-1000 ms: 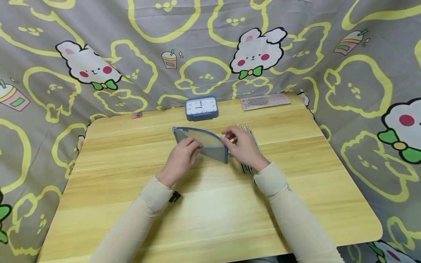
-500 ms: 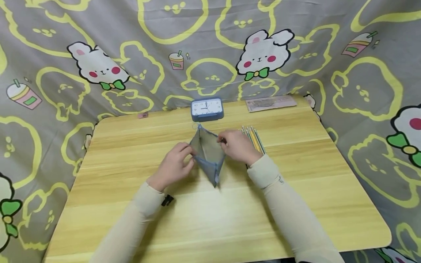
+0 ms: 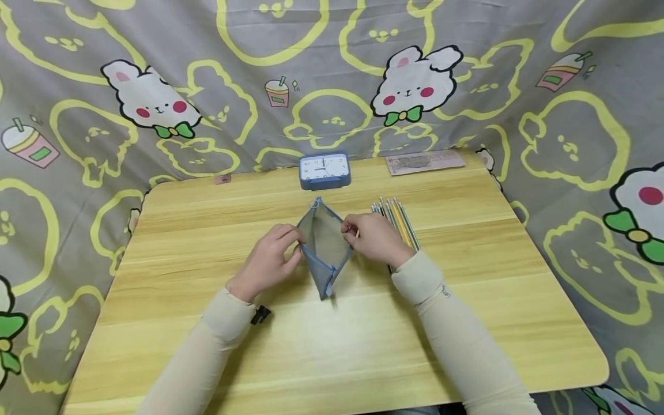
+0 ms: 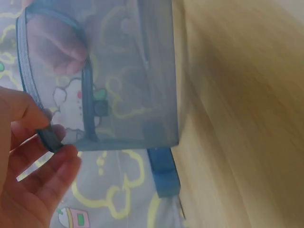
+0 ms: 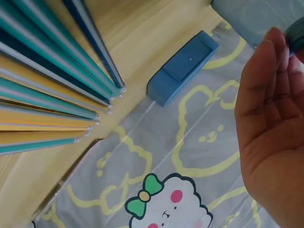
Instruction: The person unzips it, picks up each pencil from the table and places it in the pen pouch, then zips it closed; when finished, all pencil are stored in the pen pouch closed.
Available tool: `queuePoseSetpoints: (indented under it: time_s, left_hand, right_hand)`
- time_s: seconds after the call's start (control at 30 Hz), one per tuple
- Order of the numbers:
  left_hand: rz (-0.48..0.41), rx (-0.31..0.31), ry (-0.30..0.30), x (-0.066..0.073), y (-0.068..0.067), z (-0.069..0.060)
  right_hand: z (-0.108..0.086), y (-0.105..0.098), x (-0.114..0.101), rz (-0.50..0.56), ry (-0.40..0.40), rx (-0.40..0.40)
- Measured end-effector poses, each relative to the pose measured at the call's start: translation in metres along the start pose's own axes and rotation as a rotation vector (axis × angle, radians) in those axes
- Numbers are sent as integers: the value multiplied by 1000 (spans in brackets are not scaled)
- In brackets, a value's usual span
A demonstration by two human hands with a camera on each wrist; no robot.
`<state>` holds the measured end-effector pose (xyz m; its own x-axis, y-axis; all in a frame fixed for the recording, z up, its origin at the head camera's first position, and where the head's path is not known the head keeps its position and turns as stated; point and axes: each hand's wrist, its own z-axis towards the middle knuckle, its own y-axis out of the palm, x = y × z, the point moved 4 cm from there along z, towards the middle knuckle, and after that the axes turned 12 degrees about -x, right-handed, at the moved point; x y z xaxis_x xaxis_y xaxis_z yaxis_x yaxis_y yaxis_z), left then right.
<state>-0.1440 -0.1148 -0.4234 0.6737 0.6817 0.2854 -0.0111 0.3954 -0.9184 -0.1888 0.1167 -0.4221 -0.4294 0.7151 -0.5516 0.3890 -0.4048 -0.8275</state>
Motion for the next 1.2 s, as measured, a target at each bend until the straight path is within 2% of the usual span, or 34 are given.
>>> queuePoseSetpoints:
  time_s: [0.2, 0.67, 0.77, 0.9, 1.03, 1.2]
  left_hand:
    - [-6, 20, 29, 8, 5, 11]
    - [-17, 84, 45, 9, 7, 7]
    - [-12, 91, 41, 8, 6, 7]
    - [-26, 103, 56, 9, 6, 10]
    - [-67, 132, 80, 11, 10, 16]
    - [-120, 151, 63, 11, 16, 24]
  right_hand:
    - [-1, 1, 1, -28, -6, 28]
    - [-7, 2, 26, -14, 65, 18]
    - [-10, 0, 33, 9, 90, 24]
    - [-11, -1, 34, 56, 74, 22]
    - [-8, -1, 31, 103, 52, 35]
    - [-4, 2, 35, 173, 50, 75]
